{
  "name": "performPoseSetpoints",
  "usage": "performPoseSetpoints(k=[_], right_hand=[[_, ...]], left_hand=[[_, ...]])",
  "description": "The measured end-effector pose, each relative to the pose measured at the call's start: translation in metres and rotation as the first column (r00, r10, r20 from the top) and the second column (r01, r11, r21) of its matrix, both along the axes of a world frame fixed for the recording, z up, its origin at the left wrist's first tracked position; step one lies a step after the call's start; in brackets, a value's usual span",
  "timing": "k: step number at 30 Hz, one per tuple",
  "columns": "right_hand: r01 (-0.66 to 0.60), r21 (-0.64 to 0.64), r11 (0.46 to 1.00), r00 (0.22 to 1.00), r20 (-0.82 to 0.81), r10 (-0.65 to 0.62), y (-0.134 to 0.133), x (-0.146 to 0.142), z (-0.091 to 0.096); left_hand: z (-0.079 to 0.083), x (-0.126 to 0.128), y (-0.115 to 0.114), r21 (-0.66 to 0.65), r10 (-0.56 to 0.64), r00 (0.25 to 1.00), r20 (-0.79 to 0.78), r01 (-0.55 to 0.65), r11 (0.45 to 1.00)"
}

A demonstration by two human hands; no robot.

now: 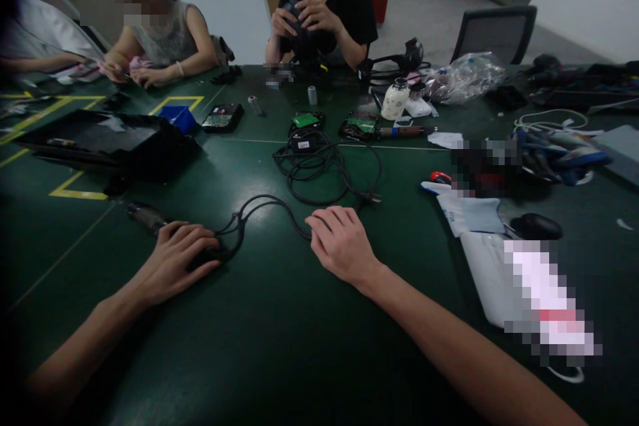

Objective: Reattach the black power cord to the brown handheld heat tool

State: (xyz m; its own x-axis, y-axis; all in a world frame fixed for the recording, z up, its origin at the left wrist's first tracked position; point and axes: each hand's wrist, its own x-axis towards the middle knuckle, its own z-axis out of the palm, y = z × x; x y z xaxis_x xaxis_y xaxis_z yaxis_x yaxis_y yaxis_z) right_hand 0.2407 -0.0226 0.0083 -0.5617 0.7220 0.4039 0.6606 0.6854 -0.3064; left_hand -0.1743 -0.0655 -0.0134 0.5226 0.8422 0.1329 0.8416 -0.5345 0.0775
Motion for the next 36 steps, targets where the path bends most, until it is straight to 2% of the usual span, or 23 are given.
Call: performPoseSetpoints(k=[4, 7, 9, 13, 15, 18, 21, 24, 28, 32, 34, 36], right_hand=[[-0.049, 0.041, 0.998, 0.999, -0.012, 0.049, -0.007, -0.002, -0.003], [-0.119, 0.095, 0.988, 0.992, -0.034, 0.122, -0.008, -0.003, -0.006], [-0.119, 0.102, 0.988, 0.991, -0.056, 0.125, -0.007, -0.003, -0.006], [-0.023, -0.021, 1.0, 0.999, -0.033, 0.022, -0.001, 0.002, -0.006], [-0.035, -0.077, 0.996, 0.997, 0.059, 0.04, 0.002, 0.007, -0.006], [-0.079, -0.109, 0.991, 0.973, 0.21, 0.1, 0.002, 0.019, -0.005], [-0.041, -0.115, 0.992, 0.953, 0.295, 0.074, -0.004, 0.037, 0.003], [0.052, -0.072, 0.996, 0.922, 0.388, -0.02, -0.014, 0.064, 0.016], [0.209, 0.039, 0.977, 0.82, 0.538, -0.196, -0.031, 0.108, 0.028], [0.296, 0.04, 0.954, 0.725, 0.641, -0.252, -0.048, 0.132, 0.037], [0.32, 0.018, 0.947, 0.735, 0.626, -0.26, -0.053, 0.125, 0.048], [0.233, -0.014, 0.972, 0.829, 0.526, -0.191, -0.052, 0.106, 0.061]], left_hand=[[0.009, 0.057, -0.007, -0.017, -0.194, 0.98, 0.036, 0.195, 0.981], [0.015, 0.099, -0.012, -0.052, -0.303, 0.95, 0.076, 0.307, 0.95], [0.016, 0.125, -0.014, -0.064, -0.376, 0.919, 0.119, 0.385, 0.921], [0.014, 0.166, -0.011, -0.05, -0.522, 0.833, 0.183, 0.538, 0.842], [0.013, 0.178, -0.008, -0.04, -0.576, 0.794, 0.194, 0.593, 0.804], [0.012, 0.184, -0.005, -0.037, -0.605, 0.767, 0.211, 0.625, 0.779], [0.012, 0.182, -0.003, -0.023, -0.611, 0.759, 0.225, 0.631, 0.775], [0.012, 0.177, 0.001, -0.008, -0.63, 0.749, 0.206, 0.645, 0.764], [0.01, 0.17, 0.011, 0.036, -0.647, 0.745, 0.162, 0.651, 0.759], [0.006, 0.166, 0.017, 0.11, -0.644, 0.758, 0.102, 0.635, 0.764], [0.004, 0.165, 0.017, 0.125, -0.641, 0.763, 0.082, 0.63, 0.766], [0.003, 0.165, 0.017, 0.127, -0.642, 0.763, 0.072, 0.632, 0.765]])
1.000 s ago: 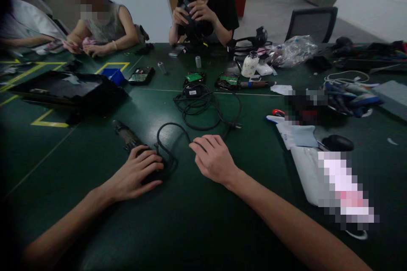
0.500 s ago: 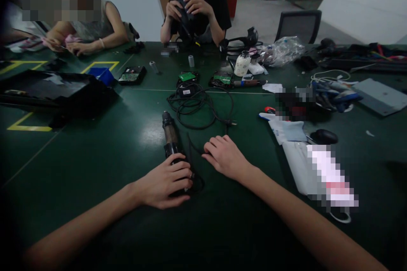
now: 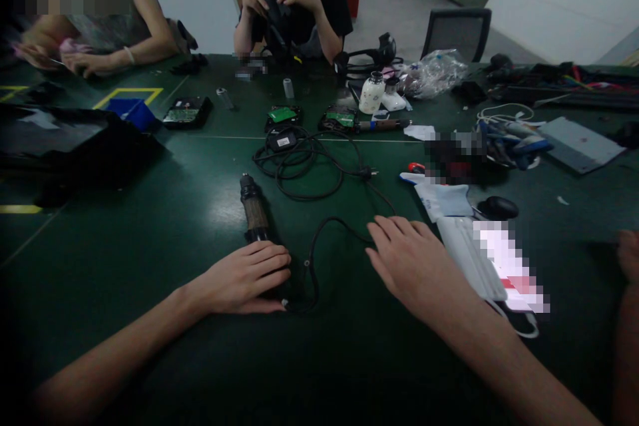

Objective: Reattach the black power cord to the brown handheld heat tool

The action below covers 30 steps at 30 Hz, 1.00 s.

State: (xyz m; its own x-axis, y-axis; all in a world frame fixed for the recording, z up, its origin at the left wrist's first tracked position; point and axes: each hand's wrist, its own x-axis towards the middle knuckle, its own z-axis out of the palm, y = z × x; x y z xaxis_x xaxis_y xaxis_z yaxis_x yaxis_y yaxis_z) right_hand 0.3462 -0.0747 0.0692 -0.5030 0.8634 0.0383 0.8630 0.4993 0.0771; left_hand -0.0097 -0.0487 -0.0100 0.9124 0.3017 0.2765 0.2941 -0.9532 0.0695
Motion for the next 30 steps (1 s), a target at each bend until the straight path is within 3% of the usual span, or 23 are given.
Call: performPoseSetpoints(k=[2, 4, 7, 9, 13, 18, 20, 24, 28, 30], right_hand=[[-0.193, 0.004, 0.981, 0.968, -0.163, 0.191, 0.006, -0.025, 0.011], [-0.369, 0.009, 0.929, 0.9, -0.245, 0.36, 0.015, -0.048, 0.015], [-0.469, -0.07, 0.88, 0.859, -0.268, 0.437, 0.028, -0.066, 0.007], [-0.462, -0.179, 0.869, 0.876, -0.244, 0.416, 0.032, -0.067, -0.002], [-0.312, -0.407, 0.859, 0.947, -0.202, 0.249, 0.02, -0.055, -0.015], [-0.153, -0.538, 0.829, 0.953, -0.302, -0.02, -0.004, -0.041, -0.025], [-0.111, -0.592, 0.798, 0.905, -0.392, -0.165, -0.007, -0.039, -0.028], [-0.072, -0.713, 0.698, 0.725, -0.518, -0.454, -0.005, -0.04, -0.034], [-0.14, -0.764, 0.63, 0.578, -0.579, -0.575, -0.001, -0.036, -0.035], [-0.222, -0.781, 0.584, 0.548, -0.595, -0.588, -0.001, -0.03, -0.027]], left_hand=[[0.001, 0.0, 0.0, -0.008, -0.003, 1.0, -0.001, 0.003, 1.0], [0.002, 0.001, 0.001, -0.025, -0.002, 1.0, 0.004, 0.002, 1.0], [0.005, 0.0, 0.002, -0.037, 0.005, 1.0, -0.01, -0.006, 0.999], [0.006, -0.001, 0.004, -0.027, 0.001, 1.0, -0.025, -0.002, 1.0], [0.005, -0.004, 0.008, -0.041, 0.043, 0.999, -0.028, -0.045, 0.998], [0.006, -0.004, 0.009, -0.106, 0.076, 0.996, -0.037, -0.079, 0.991], [0.008, -0.002, 0.008, -0.133, 0.088, 0.995, -0.038, -0.093, 0.987], [0.012, 0.005, 0.001, -0.163, 0.131, 0.991, -0.034, -0.135, 0.977], [0.01, 0.016, -0.007, -0.155, 0.19, 0.981, -0.028, -0.192, 0.969], [0.009, 0.021, -0.01, -0.136, 0.23, 0.973, -0.032, -0.232, 0.963]])
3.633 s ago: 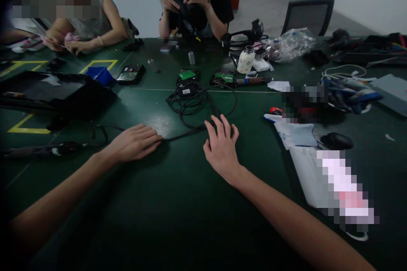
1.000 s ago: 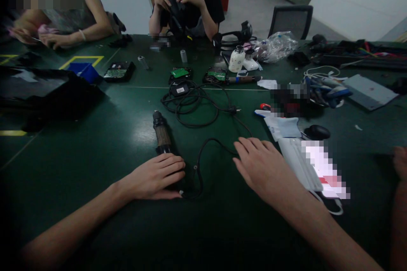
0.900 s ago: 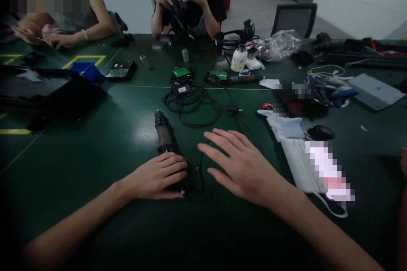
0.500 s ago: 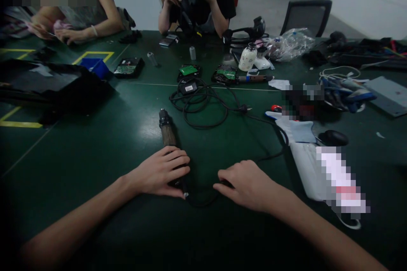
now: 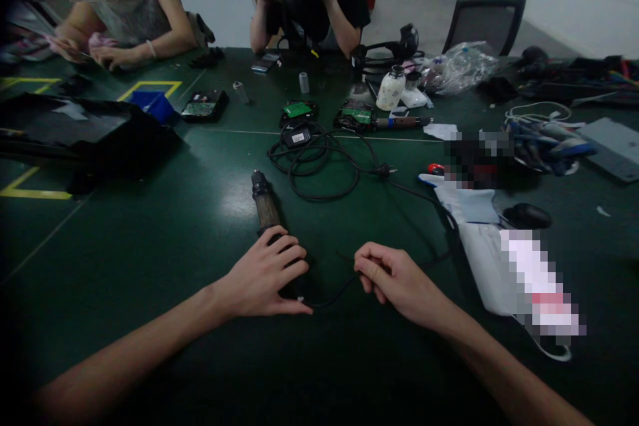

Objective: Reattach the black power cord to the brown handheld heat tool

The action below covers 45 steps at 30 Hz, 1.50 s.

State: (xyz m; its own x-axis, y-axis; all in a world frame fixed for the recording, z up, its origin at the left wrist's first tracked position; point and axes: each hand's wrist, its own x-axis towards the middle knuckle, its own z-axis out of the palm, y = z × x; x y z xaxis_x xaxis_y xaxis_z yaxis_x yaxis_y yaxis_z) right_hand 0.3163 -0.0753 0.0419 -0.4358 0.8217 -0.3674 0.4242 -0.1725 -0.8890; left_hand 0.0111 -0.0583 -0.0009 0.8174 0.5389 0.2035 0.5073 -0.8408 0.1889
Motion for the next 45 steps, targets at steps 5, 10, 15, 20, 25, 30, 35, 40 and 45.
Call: performPoseSetpoints(k=[5, 10, 15, 20, 25, 30, 35, 40, 45], right_hand=[[-0.341, 0.024, 0.94, 0.939, 0.046, 0.34, -0.013, 0.006, 0.028], [-0.518, 0.412, 0.749, 0.825, 0.471, 0.312, -0.041, -0.017, 0.002], [-0.511, 0.593, 0.622, 0.758, 0.653, 0.001, -0.046, -0.037, -0.029], [-0.442, 0.667, 0.6, 0.727, 0.658, -0.196, -0.014, -0.041, -0.033], [-0.346, 0.683, 0.644, 0.78, 0.591, -0.207, 0.015, -0.038, -0.037], [-0.217, 0.681, 0.7, 0.94, 0.34, -0.039, 0.015, -0.024, -0.029], [-0.15, 0.653, 0.743, 0.981, 0.19, 0.032, 0.007, -0.027, -0.025], [-0.295, 0.72, 0.627, 0.952, 0.277, 0.13, 0.0, -0.048, -0.03], [-0.363, 0.541, 0.759, 0.929, 0.146, 0.34, 0.004, -0.063, -0.014]], left_hand=[[-0.001, 0.012, 0.003, 0.051, 0.114, 0.993, -0.02, -0.113, 0.992], [0.0, 0.021, 0.016, 0.089, 0.311, 0.95, 0.022, -0.311, 0.946], [0.004, 0.014, 0.021, 0.059, 0.267, 0.964, 0.013, -0.268, 0.962], [0.007, 0.007, 0.021, 0.032, 0.205, 0.978, 0.034, -0.207, 0.978], [0.007, -0.002, 0.029, 0.044, 0.116, 0.993, -0.023, -0.115, 0.992], [0.002, -0.005, 0.036, 0.086, 0.163, 0.987, -0.005, -0.162, 0.983], [-0.003, -0.003, 0.043, 0.144, 0.326, 0.943, 0.058, -0.331, 0.932], [-0.005, -0.007, 0.047, 0.198, 0.459, 0.886, 0.066, -0.463, 0.864], [-0.004, -0.008, 0.045, 0.216, 0.462, 0.886, 0.028, -0.457, 0.863]])
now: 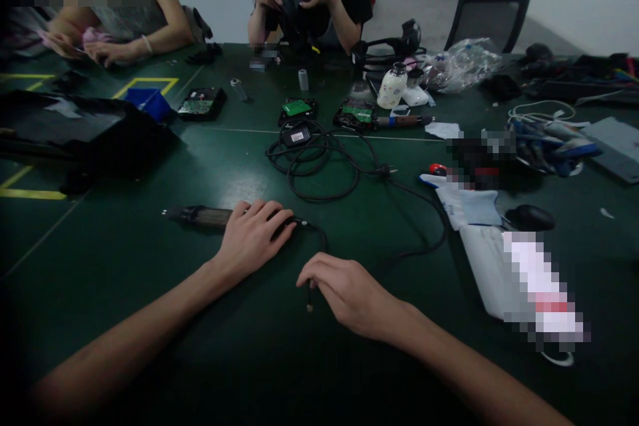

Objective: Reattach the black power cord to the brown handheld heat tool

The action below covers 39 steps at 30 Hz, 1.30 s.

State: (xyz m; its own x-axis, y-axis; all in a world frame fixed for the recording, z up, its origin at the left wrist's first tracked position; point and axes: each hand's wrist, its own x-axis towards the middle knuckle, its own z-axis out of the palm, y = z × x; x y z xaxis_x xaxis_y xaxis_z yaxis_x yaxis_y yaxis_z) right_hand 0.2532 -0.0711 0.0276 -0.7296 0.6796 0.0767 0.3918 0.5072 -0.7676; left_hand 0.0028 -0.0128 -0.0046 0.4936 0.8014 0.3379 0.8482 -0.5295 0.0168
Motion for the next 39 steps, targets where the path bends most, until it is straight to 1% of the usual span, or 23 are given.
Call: performPoseSetpoints(k=[1, 2, 3, 5, 7, 9, 11, 14, 16, 18, 22, 28, 31, 35, 37, 39], right_hand=[[-0.01, -0.042, 0.999, 1.0, -0.001, 0.01, 0.001, -0.003, 0.002], [-0.015, -0.053, 0.998, 1.0, 0.004, 0.015, 0.002, -0.006, 0.003], [-0.02, -0.037, 0.999, 1.0, 0.02, 0.02, 0.003, -0.009, 0.002], [-0.037, 0.056, 0.998, 0.996, 0.088, 0.032, 0.003, -0.012, -0.004], [-0.049, 0.191, 0.98, 0.981, 0.192, 0.011, 0.005, -0.012, -0.013], [-0.031, 0.301, 0.953, 0.961, 0.273, -0.055, 0.01, -0.009, -0.021], [0.031, 0.349, 0.937, 0.947, 0.29, -0.139, 0.017, -0.003, -0.024], [0.133, 0.35, 0.927, 0.937, 0.261, -0.233, 0.026, 0.004, -0.024], [0.16, 0.335, 0.928, 0.937, 0.244, -0.249, 0.028, 0.008, -0.022], [0.159, 0.314, 0.936, 0.948, 0.216, -0.234, 0.027, 0.01, -0.021], [0.14, 0.272, 0.952, 0.969, 0.159, -0.188, 0.023, 0.011, -0.02], [0.235, 0.239, 0.942, 0.951, 0.144, -0.274, 0.019, 0.008, -0.023], [0.295, 0.197, 0.935, 0.941, 0.11, -0.32, 0.015, 0.004, -0.027], [0.399, 0.181, 0.899, 0.902, 0.099, -0.421, 0.008, -0.005, -0.031], [0.408, 0.204, 0.89, 0.893, 0.112, -0.436, 0.008, -0.009, -0.032], [0.388, 0.227, 0.893, 0.9, 0.118, -0.421, 0.01, -0.01, -0.033]], left_hand=[[0.001, 0.0, 0.0, -0.001, -0.014, 1.0, 0.0, 0.014, 1.0], [0.001, -0.001, 0.0, -0.001, -0.027, 1.0, 0.001, 0.027, 1.0], [0.002, -0.002, 0.0, -0.002, -0.038, 0.999, 0.002, 0.038, 0.999], [0.002, -0.004, -0.001, -0.008, -0.061, 0.998, 0.008, 0.061, 0.998], [0.003, -0.006, -0.002, -0.027, -0.082, 0.996, 0.021, 0.083, 0.996], [0.003, -0.006, -0.006, -0.061, -0.108, 0.993, 0.041, 0.111, 0.992], [0.004, -0.003, -0.011, -0.095, -0.137, 0.988, 0.071, 0.143, 0.985], [0.005, 0.006, -0.019, -0.13, -0.183, 0.976, 0.119, 0.198, 0.972], [0.006, 0.012, -0.024, -0.146, -0.205, 0.969, 0.14, 0.225, 0.963], [0.006, 0.015, -0.025, -0.15, -0.226, 0.963, 0.147, 0.247, 0.957], [0.003, 0.011, -0.021, -0.119, -0.304, 0.946, 0.11, 0.316, 0.941], [0.0, 0.0, -0.014, -0.073, -0.413, 0.906, 0.095, 0.42, 0.905], [-0.003, 0.0, -0.013, -0.029, -0.413, 0.904, 0.109, 0.418, 0.908], [-0.006, 0.004, -0.01, -0.008, -0.38, 0.915, 0.134, 0.384, 0.923], [-0.007, 0.005, -0.009, -0.009, -0.371, 0.919, 0.134, 0.376, 0.927], [-0.007, 0.006, -0.008, -0.015, -0.374, 0.918, 0.133, 0.379, 0.925]])
